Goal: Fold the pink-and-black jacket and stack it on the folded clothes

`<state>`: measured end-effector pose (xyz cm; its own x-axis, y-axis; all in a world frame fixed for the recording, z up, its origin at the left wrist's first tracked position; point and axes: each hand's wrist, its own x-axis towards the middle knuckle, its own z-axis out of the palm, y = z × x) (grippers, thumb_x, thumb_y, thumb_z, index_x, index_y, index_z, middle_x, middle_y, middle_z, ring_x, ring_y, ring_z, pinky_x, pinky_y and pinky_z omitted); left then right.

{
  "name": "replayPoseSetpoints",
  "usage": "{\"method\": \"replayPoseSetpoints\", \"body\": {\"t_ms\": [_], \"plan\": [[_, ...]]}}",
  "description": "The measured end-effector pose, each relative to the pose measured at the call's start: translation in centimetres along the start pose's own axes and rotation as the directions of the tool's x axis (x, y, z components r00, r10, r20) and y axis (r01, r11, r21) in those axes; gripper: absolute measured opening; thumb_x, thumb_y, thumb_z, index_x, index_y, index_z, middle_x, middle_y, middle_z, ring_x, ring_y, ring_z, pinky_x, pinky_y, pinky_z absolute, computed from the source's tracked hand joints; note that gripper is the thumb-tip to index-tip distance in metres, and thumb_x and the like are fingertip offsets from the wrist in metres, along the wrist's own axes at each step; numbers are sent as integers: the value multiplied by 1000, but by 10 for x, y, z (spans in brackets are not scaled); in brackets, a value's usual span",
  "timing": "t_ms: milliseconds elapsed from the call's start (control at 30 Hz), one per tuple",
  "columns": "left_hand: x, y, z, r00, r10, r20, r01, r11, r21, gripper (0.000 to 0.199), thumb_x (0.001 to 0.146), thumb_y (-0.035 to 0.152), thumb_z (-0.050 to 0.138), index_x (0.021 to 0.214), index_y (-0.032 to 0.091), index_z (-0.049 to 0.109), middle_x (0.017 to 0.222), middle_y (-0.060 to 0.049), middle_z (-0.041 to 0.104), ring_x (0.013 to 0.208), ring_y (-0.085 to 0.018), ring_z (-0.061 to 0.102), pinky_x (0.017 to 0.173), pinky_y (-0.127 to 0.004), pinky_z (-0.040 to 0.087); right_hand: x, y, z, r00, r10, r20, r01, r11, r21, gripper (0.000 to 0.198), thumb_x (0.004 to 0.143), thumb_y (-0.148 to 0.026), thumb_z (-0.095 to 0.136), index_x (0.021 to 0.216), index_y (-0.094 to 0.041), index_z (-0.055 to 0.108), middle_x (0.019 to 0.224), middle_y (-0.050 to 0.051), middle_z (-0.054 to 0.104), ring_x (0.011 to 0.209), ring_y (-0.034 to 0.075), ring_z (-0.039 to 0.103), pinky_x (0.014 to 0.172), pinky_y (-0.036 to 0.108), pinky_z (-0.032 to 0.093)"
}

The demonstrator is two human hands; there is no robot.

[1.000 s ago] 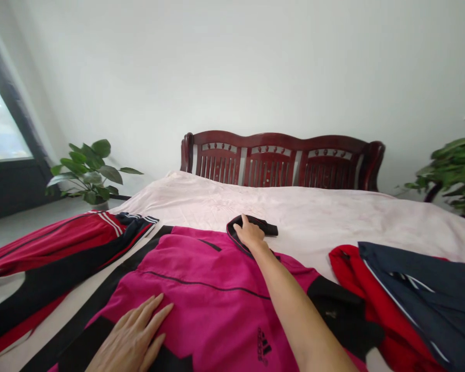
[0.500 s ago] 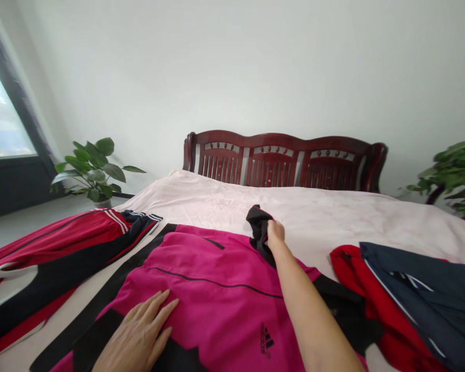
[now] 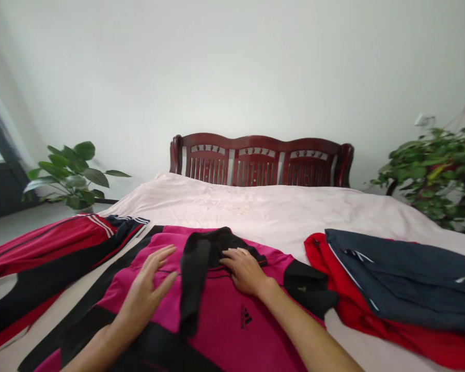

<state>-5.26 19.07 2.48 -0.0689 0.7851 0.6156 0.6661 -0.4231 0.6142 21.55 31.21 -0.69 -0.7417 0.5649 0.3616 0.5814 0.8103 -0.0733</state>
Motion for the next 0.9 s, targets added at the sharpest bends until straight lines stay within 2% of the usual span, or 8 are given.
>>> {"method": "replayPoseSetpoints", "body": {"t_ms": [100, 200, 367, 600, 667, 767, 833, 900], "plan": [[24, 30, 33, 949, 64, 310, -107, 986, 125, 82, 72, 38, 72, 147, 28, 38, 152, -12, 39, 140, -31, 37, 112, -49, 36, -4, -5, 0, 994, 93, 52, -93, 996, -3, 61, 80, -6, 41, 138, -21, 52, 139, 9, 56, 125, 21, 51, 104, 38, 39], [32, 44, 54, 831, -93, 548, -150, 912, 382, 93, 58, 36, 78, 145, 27, 45, 156, -17, 33, 143, -41, 28, 111, -59, 29, -4, -4, -4, 966, 254, 54, -250, 965, -75, 65, 80, -7, 42, 144, -17, 45, 136, 12, 58, 119, 23, 54, 99, 38, 41], [20, 15, 26, 837, -305, 455, -44, 790, 612, 89, 66, 23, 61, 151, 27, 34, 152, -18, 40, 135, -39, 42, 100, -55, 41, -10, 11, -13, 920, 385, 77, -372, 917, -143, 41, 85, -8, 41, 114, -20, 69, 110, 10, 67, 107, 24, 58, 93, 35, 42], [14, -51, -46, 729, -440, 524, 243, 883, 403, 66, 63, 19, 57, 129, 19, 57, 91, -4, 70, 87, -24, 67, 74, -31, 48, -23, 32, -25, 920, 375, 113, -370, 927, -65, 45, 72, -4, 50, 107, -24, 70, 110, 4, 68, 105, 20, 58, 94, 30, 41], [31, -50, -64, 775, -439, 455, 218, 861, 459, 47, 65, 16, 52, 110, 21, 67, 79, -1, 66, 75, -21, 64, 65, -28, 44, -28, 34, -29, 936, 331, 121, -319, 941, -109, 46, 71, -2, 49, 105, -24, 71, 108, 4, 67, 105, 21, 57, 94, 32, 39], [66, -36, -91, 960, -221, 172, 58, 759, 648, 28, 79, 22, 49, 99, 25, 68, 99, -3, 64, 88, -23, 62, 68, -29, 41, -28, 41, -41, 929, 370, 3, -358, 901, -244, 39, 77, -2, 44, 98, -21, 71, 98, 8, 65, 99, 22, 56, 88, 33, 39], [85, -30, -100, 998, -56, 40, 8, 668, 744, 28, 86, 28, 46, 104, 25, 67, 105, -5, 62, 92, -25, 60, 71, -31, 41, -25, 51, -52, 874, 449, -187, -485, 830, -275, 33, 81, -6, 45, 97, -19, 70, 99, 9, 64, 98, 23, 55, 84, 33, 39], [92, -31, -97, 998, 21, 60, -60, 624, 779, 29, 89, 27, 44, 108, 24, 66, 103, -7, 61, 92, -25, 59, 73, -32, 41, -22, 62, -60, 764, 525, -376, -626, 745, -232, 30, 83, -9, 47, 100, -20, 69, 103, 9, 62, 99, 23, 54, 83, 32, 39]]}}
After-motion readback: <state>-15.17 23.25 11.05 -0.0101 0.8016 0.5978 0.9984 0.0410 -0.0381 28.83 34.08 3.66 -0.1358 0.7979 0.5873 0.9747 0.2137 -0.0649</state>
